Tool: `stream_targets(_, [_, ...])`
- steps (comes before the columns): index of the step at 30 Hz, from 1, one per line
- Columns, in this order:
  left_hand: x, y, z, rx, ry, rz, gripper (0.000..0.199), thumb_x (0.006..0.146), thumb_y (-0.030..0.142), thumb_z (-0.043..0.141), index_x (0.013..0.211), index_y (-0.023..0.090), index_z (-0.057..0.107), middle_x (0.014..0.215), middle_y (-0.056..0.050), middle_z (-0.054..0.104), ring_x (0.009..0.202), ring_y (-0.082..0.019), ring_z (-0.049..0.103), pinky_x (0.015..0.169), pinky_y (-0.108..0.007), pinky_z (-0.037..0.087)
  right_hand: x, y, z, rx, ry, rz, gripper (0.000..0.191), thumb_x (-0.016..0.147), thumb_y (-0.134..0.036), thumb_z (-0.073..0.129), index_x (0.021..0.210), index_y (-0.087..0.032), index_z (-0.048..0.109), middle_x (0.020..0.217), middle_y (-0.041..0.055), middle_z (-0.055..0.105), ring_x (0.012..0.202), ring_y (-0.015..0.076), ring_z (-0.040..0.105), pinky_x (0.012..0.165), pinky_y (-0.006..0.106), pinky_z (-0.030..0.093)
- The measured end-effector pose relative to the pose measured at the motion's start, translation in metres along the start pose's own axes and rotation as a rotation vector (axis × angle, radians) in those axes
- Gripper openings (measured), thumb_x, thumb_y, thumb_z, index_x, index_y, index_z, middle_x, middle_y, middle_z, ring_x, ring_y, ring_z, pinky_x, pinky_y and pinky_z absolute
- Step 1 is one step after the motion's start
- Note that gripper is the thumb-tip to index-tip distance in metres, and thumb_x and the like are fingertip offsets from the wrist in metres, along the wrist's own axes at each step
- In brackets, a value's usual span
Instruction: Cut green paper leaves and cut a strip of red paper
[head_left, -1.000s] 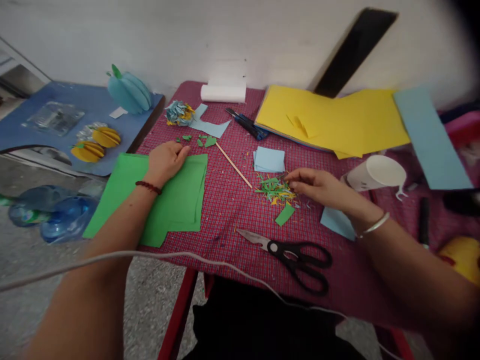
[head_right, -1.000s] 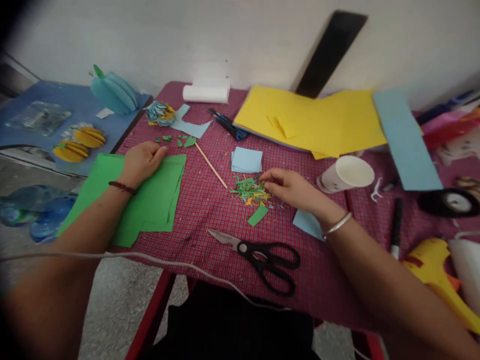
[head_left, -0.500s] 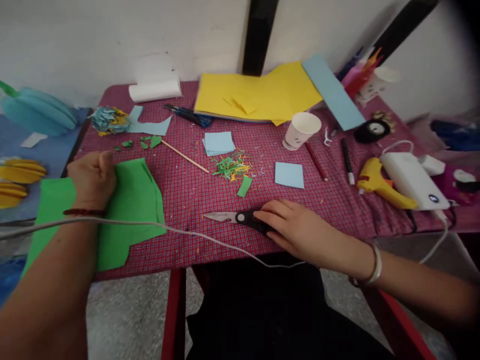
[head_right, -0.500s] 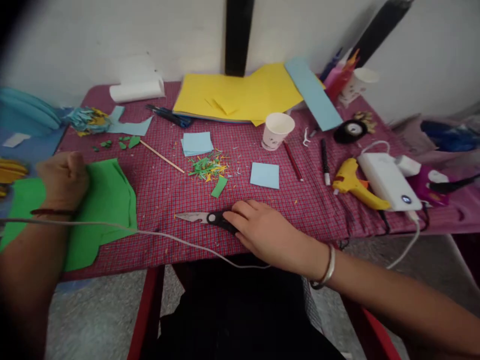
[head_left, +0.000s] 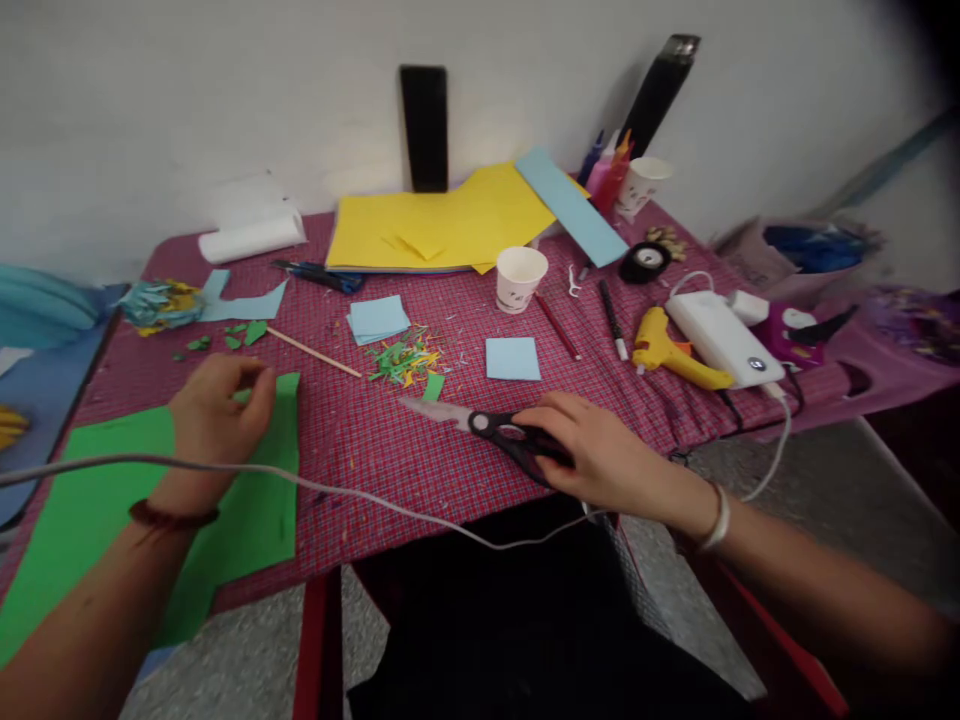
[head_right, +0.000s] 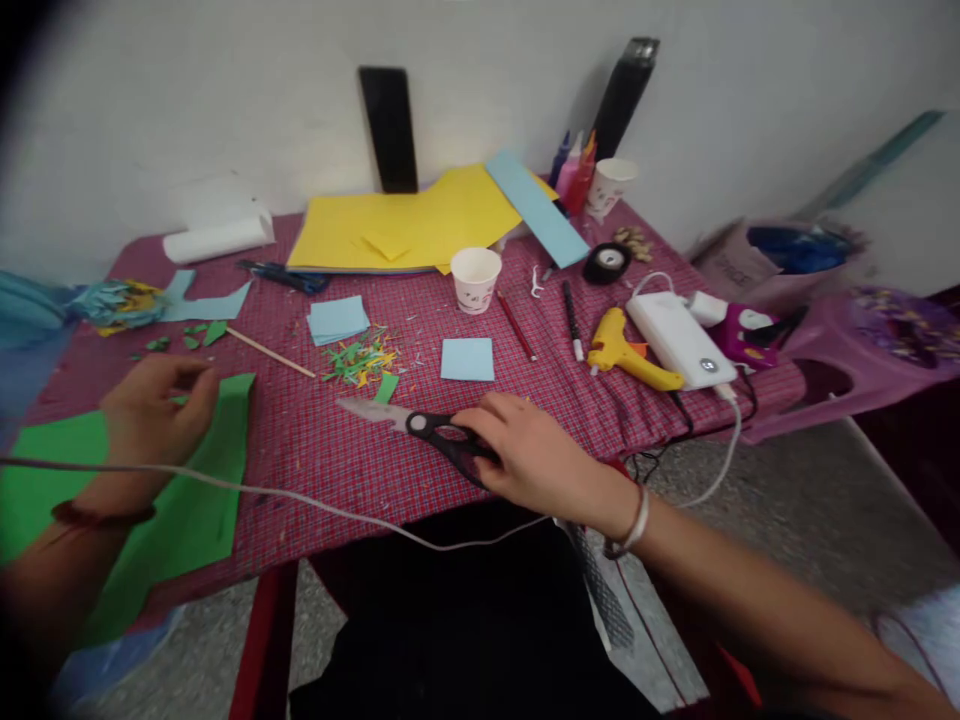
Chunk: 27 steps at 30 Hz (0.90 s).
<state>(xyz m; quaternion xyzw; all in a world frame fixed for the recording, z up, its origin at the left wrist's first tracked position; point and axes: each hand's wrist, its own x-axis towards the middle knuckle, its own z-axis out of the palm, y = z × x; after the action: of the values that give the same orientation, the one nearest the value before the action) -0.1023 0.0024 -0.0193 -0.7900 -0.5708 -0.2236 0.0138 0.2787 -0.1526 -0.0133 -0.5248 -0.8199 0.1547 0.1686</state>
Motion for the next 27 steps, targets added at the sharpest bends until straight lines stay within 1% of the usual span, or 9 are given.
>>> stream_targets(2, [-0.002,0.041,0.004,-0.140,-0.179,-0.016,0.021,0.089,0.045,0.046,0.086,0.026,0.055,0.079,0.001,0.061,0.072,-0.018,0.059,0.067,-0.031,0.045,-0.024,0.016,-0.007,0.017,0.088,0.124,0.040,0.080,-0.016,0.059,0.119,-0.020,0.055,0.103,0.0085,0.062,0.090,0.0220,0.061,0.079,0.036,0.051])
stream_targets(4, [-0.003,0.082,0.010,-0.215,-0.368,0.066,0.026,0.088,0.047,0.045,0.080,0.025,0.056,0.073,0.001,0.064,0.067,-0.018,0.059,0.063,-0.031,0.045,-0.045,0.032,-0.013,0.021,0.144,0.232,0.039,0.080,-0.018,0.059,0.118,-0.022,0.055,0.105,0.0078,0.063,0.089,0.0220,0.062,0.077,0.036,0.052])
stream_targets(8, [0.002,0.130,0.030,-0.155,-0.475,0.233,0.036,0.088,0.052,0.044,0.069,0.022,0.054,0.063,-0.002,0.062,0.057,-0.018,0.057,0.054,-0.031,0.038,-0.072,0.057,-0.021,-0.011,0.196,0.318,0.039,0.081,-0.020,0.057,0.119,-0.023,0.055,0.108,0.0087,0.062,0.095,0.0255,0.063,0.082,0.040,0.053])
stream_targets(13, [0.003,0.138,0.048,-0.072,-0.442,0.173,0.030,0.081,0.046,0.057,0.064,0.022,0.048,0.058,0.000,0.056,0.051,-0.015,0.049,0.048,-0.028,0.029,-0.084,0.070,-0.023,-0.087,0.211,0.309,0.035,0.082,-0.022,0.056,0.117,-0.023,0.058,0.108,0.0110,0.061,0.101,0.0307,0.062,0.086,0.047,0.051])
stream_targets(17, [0.000,0.140,0.054,-0.247,-0.462,0.081,0.020,0.078,0.033,0.057,0.064,0.022,0.048,0.065,0.000,0.057,0.059,-0.016,0.052,0.055,-0.029,0.039,-0.091,0.077,-0.017,-0.143,0.201,0.299,0.033,0.082,-0.021,0.055,0.114,-0.020,0.059,0.104,0.0120,0.060,0.098,0.0312,0.061,0.084,0.048,0.051])
stream_targets(20, [-0.005,0.141,0.054,-0.311,-0.407,0.117,0.019,0.078,0.028,0.057,0.063,0.021,0.047,0.068,-0.001,0.056,0.065,-0.017,0.054,0.060,-0.031,0.044,-0.093,0.079,-0.016,-0.165,0.193,0.275,0.030,0.084,-0.021,0.054,0.112,-0.020,0.061,0.103,0.0126,0.060,0.099,0.0315,0.060,0.086,0.050,0.050])
stream_targets(23, [-0.011,0.140,0.045,-0.286,-0.289,0.248,0.017,0.084,0.026,0.054,0.069,0.021,0.051,0.074,-0.003,0.058,0.071,-0.018,0.057,0.064,-0.033,0.049,-0.083,0.068,-0.024,-0.136,0.254,0.265,0.025,0.084,-0.022,0.054,0.108,-0.021,0.064,0.103,0.0122,0.060,0.102,0.0320,0.058,0.091,0.050,0.047])
stream_targets(25, [-0.014,0.139,0.033,-0.200,-0.145,0.449,0.011,0.088,0.022,0.051,0.079,0.022,0.056,0.086,-0.006,0.064,0.082,-0.020,0.061,0.073,-0.036,0.052,-0.065,0.050,-0.031,-0.015,0.288,0.254,0.022,0.087,-0.025,0.054,0.106,-0.021,0.064,0.104,0.0111,0.062,0.102,0.0293,0.059,0.091,0.046,0.046])
stream_targets(27, [-0.016,0.137,0.021,-0.092,-0.014,0.709,0.012,0.089,0.017,0.050,0.088,0.024,0.060,0.097,-0.006,0.067,0.092,-0.021,0.063,0.081,-0.037,0.053,-0.036,0.029,-0.036,0.225,0.231,0.222,0.019,0.091,-0.028,0.052,0.104,-0.020,0.063,0.100,0.0079,0.065,0.094,0.0232,0.061,0.085,0.039,0.048])
